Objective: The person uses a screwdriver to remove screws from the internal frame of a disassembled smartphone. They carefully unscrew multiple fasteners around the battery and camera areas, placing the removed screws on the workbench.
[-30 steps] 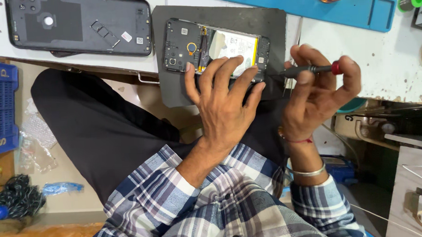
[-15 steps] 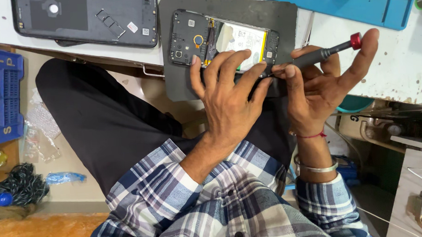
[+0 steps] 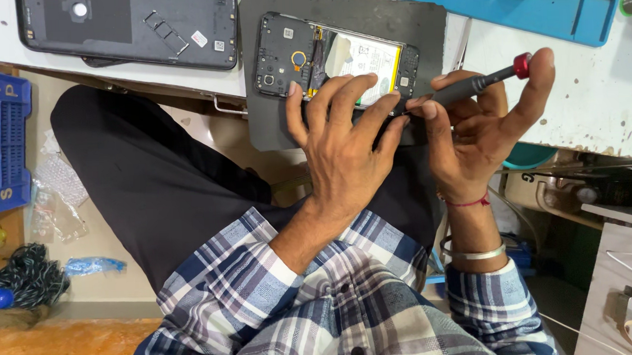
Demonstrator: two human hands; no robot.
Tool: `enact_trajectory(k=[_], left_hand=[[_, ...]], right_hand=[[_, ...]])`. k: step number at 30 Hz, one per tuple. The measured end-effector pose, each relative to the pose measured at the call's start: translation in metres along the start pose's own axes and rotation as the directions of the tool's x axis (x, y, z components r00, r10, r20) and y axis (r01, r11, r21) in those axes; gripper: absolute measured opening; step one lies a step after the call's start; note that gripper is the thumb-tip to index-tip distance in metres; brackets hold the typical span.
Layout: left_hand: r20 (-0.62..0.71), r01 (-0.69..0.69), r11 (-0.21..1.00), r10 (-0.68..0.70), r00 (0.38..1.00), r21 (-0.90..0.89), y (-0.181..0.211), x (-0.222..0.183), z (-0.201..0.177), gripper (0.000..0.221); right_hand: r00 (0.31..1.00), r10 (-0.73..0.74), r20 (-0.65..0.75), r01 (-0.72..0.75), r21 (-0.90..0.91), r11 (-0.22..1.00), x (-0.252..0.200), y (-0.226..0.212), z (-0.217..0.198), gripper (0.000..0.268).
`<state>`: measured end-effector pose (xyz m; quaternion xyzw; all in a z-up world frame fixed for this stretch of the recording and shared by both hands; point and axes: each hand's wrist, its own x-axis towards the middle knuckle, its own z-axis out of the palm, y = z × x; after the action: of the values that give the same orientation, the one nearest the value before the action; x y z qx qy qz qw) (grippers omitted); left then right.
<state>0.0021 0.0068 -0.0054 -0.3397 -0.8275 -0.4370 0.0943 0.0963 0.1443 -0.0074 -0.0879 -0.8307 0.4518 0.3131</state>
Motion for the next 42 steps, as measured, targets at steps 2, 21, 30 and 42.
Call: enact_trajectory(k=[2,21,30,42], left_hand=[[0.001,0.0,1.0,0.0,1.0,0.001,0.0,0.0,-0.001,0.03],[0.013,-0.009,0.999,0.01,1.0,-0.036,0.0,0.001,-0.005,0.03],[-0.007,-0.005,0.998,0.004,1.0,-0.066,-0.002,0.0,-0.005,0.03],[-0.017,-0.008,0.998,0.007,1.0,-0.069,-0.002,0.0,-0.004,0.029]], right_hand=[[0.999,-0.031,0.012,0.032,-0.038,0.999,0.004,-0.003,0.0,0.1],[0.932,-0.109,0.345,0.284,-0.512,0.81,0.063,-0.054,-0.036,0.037],[0.84,-0.032,0.541,0.336,-0.473,0.815,0.084,-0.08,-0.042,0.031],[0.953,-0.109,0.282,0.229,-0.433,0.872,0.058,-0.071,-0.031,0.041]])
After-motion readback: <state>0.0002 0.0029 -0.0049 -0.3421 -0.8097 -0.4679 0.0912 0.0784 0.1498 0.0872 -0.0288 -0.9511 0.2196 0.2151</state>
